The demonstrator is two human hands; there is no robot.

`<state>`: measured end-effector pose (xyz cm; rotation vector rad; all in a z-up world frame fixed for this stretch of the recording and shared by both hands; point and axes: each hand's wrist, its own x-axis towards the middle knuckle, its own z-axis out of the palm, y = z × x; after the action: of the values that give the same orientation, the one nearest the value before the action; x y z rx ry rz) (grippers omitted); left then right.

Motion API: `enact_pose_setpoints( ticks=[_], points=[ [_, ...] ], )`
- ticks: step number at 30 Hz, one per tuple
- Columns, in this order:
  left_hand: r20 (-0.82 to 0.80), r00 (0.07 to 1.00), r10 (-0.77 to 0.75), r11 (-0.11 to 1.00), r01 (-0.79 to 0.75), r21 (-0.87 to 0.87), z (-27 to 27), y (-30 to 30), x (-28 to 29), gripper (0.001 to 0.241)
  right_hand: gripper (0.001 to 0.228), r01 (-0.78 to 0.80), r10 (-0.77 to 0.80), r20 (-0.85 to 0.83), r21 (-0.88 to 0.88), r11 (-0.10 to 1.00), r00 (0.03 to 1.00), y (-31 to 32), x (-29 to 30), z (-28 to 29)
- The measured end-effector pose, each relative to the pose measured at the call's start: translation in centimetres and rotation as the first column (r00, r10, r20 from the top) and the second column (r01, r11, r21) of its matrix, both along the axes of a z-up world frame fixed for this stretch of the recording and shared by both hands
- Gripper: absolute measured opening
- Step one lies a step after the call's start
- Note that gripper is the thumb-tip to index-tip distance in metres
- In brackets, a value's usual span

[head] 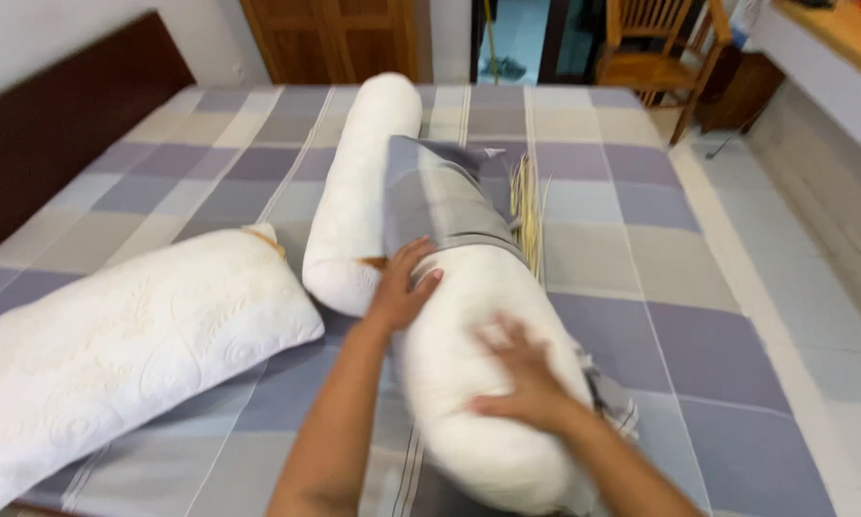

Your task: The person puts a gray and white striped pillowcase onto a rectangular pillow and a cylindrical bolster pillow. They insert the pillows into the cases, pull the fabric over the ends, and smooth the covers on the bed.

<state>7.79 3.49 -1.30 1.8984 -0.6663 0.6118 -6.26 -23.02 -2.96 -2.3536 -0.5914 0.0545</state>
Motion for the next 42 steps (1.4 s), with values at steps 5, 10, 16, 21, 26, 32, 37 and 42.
enact_pose_setpoints(
  ticks=[5,10,16,21,26,32,37,42],
  points=[
    [-0.224,0.910,0.349,0.761,-0.136,0.635,-0.7,7.1,-1.9,0.047,0.100,-0.292,0.284,-0.065,-0.209,0.933,0.956,9.2,-1.2,-0.6],
    [-0.271,0.856,0.441,0.825,-0.267,0.497,-6.5,12.8,-1.9,0.046,0.102,-0.005,0.034,0.066,-0.398,0.917,0.997,11.5,-0.7,2.1],
    [0.229,0.914,0.336,0.692,-0.404,0.599,-4.7,9.4,-2.8,0.032,0.081,-0.308,0.278,-0.137,-0.514,0.801,0.951,12.2,-1.7,-0.3],
    [0.166,0.947,0.274,0.687,-0.314,0.656,-3.6,7.4,-2.1,0.012,0.068,-0.321,0.383,0.093,-0.385,0.865,0.919,10.4,0.1,-5.2],
    [0.173,0.984,-0.037,0.825,-0.068,0.562,-2.3,4.6,-10.3,0.018,0.036,0.315,-0.181,0.746,-0.040,0.948,0.641,7.3,9.1,-8.5],
    [-0.195,0.959,0.205,0.814,-0.057,0.578,-3.9,10.9,-13.0,0.019,0.034,0.609,-0.555,0.368,-0.040,0.792,0.746,-1.3,13.5,-7.3],
    [-0.351,0.867,0.353,0.719,-0.011,0.695,-6.4,15.6,-13.7,0.047,0.037,0.341,-0.347,0.029,-0.278,0.898,0.937,-1.6,8.4,-21.1],
    [-0.073,0.962,0.264,0.828,-0.187,0.529,-4.3,13.7,-10.2,0.028,0.008,0.223,-0.160,0.385,-0.125,0.967,0.909,-2.4,3.8,-11.6]
  ],
)
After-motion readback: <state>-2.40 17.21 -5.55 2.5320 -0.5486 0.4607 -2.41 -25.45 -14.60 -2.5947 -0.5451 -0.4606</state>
